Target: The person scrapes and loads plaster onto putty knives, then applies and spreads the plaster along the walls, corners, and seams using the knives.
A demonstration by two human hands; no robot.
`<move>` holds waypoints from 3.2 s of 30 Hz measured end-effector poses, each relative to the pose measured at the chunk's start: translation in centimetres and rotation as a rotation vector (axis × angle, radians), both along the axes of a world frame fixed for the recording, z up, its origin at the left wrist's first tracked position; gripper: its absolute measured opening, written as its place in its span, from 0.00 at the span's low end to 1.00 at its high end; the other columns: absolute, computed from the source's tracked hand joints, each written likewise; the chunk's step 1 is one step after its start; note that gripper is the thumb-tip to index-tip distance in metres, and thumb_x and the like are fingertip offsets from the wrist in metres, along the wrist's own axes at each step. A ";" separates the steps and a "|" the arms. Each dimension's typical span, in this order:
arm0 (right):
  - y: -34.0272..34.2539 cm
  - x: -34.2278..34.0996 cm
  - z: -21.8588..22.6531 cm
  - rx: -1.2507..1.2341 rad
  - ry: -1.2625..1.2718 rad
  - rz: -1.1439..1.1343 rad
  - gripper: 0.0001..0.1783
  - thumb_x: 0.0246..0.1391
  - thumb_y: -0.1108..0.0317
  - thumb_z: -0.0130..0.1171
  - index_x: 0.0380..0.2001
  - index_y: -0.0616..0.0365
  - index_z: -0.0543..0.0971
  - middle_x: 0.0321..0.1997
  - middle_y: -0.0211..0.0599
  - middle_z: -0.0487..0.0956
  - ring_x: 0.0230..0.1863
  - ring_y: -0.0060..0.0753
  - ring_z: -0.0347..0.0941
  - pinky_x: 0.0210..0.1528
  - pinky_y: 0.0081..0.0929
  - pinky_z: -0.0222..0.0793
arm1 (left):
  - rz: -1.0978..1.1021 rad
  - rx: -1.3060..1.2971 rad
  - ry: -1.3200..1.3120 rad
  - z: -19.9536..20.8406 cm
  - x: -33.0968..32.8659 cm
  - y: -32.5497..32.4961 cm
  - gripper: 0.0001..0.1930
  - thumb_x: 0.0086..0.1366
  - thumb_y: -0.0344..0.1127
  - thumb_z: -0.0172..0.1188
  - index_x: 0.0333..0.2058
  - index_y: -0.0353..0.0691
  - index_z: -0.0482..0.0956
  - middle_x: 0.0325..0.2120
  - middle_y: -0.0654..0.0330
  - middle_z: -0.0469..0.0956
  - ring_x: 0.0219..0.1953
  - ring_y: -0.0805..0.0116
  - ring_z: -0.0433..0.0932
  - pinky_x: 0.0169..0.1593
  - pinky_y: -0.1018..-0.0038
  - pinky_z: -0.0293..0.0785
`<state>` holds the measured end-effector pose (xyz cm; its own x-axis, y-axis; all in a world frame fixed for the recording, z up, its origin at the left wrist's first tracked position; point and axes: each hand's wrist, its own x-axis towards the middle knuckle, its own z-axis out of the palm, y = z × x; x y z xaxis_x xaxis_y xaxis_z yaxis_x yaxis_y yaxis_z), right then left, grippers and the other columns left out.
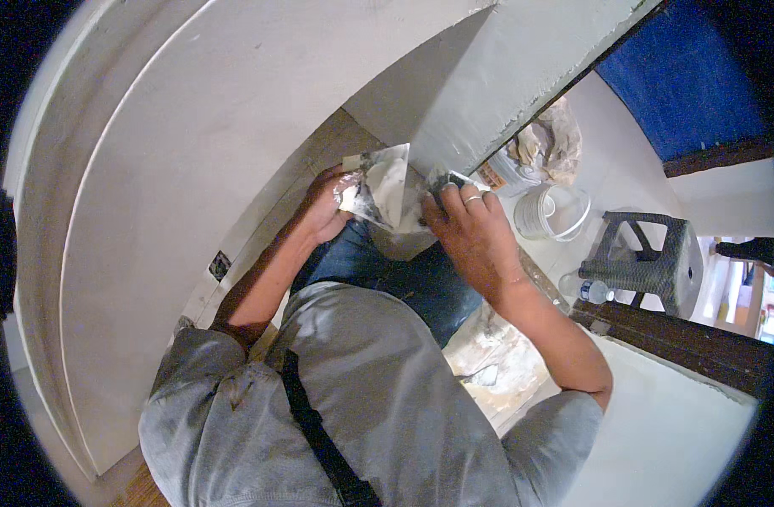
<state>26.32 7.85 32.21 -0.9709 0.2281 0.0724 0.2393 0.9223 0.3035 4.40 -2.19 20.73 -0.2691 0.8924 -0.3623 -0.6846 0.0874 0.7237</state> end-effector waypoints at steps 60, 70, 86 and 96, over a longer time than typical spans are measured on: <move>13.7 -20.6 -12.6 -3.595 1.746 0.587 0.15 0.57 0.70 0.44 0.43 0.71 0.67 0.37 0.50 0.73 0.33 0.39 0.73 0.30 0.26 0.78 | 0.188 -0.209 -0.035 -18.4 -3.0 -6.8 0.15 0.66 0.35 0.45 0.50 0.37 0.69 0.42 0.58 0.76 0.39 0.65 0.78 0.39 0.72 0.80; 7.1 -20.5 -14.0 -3.046 1.964 -0.359 0.06 0.55 0.76 0.47 0.37 0.65 0.69 0.35 0.43 0.72 0.39 0.38 0.72 0.41 0.25 0.78 | 0.171 -0.206 -0.069 -17.5 -3.1 -6.3 0.18 0.67 0.32 0.42 0.53 0.34 0.65 0.49 0.53 0.72 0.48 0.60 0.75 0.48 0.65 0.76; 11.2 -19.3 -4.7 -3.242 2.183 0.150 0.05 0.59 0.74 0.45 0.36 0.65 0.69 0.37 0.45 0.74 0.39 0.43 0.73 0.42 0.36 0.75 | 0.169 -0.246 0.044 -18.0 -3.0 -6.6 0.16 0.67 0.34 0.46 0.51 0.38 0.70 0.44 0.57 0.76 0.41 0.66 0.78 0.37 0.75 0.80; 6.7 -14.9 -8.7 -2.829 2.041 0.110 0.12 0.55 0.71 0.51 0.44 0.60 0.69 0.43 0.40 0.73 0.42 0.37 0.73 0.42 0.31 0.75 | 0.150 -0.172 0.263 -19.3 -3.6 -6.7 0.16 0.66 0.33 0.45 0.51 0.37 0.69 0.44 0.57 0.76 0.41 0.64 0.79 0.39 0.71 0.81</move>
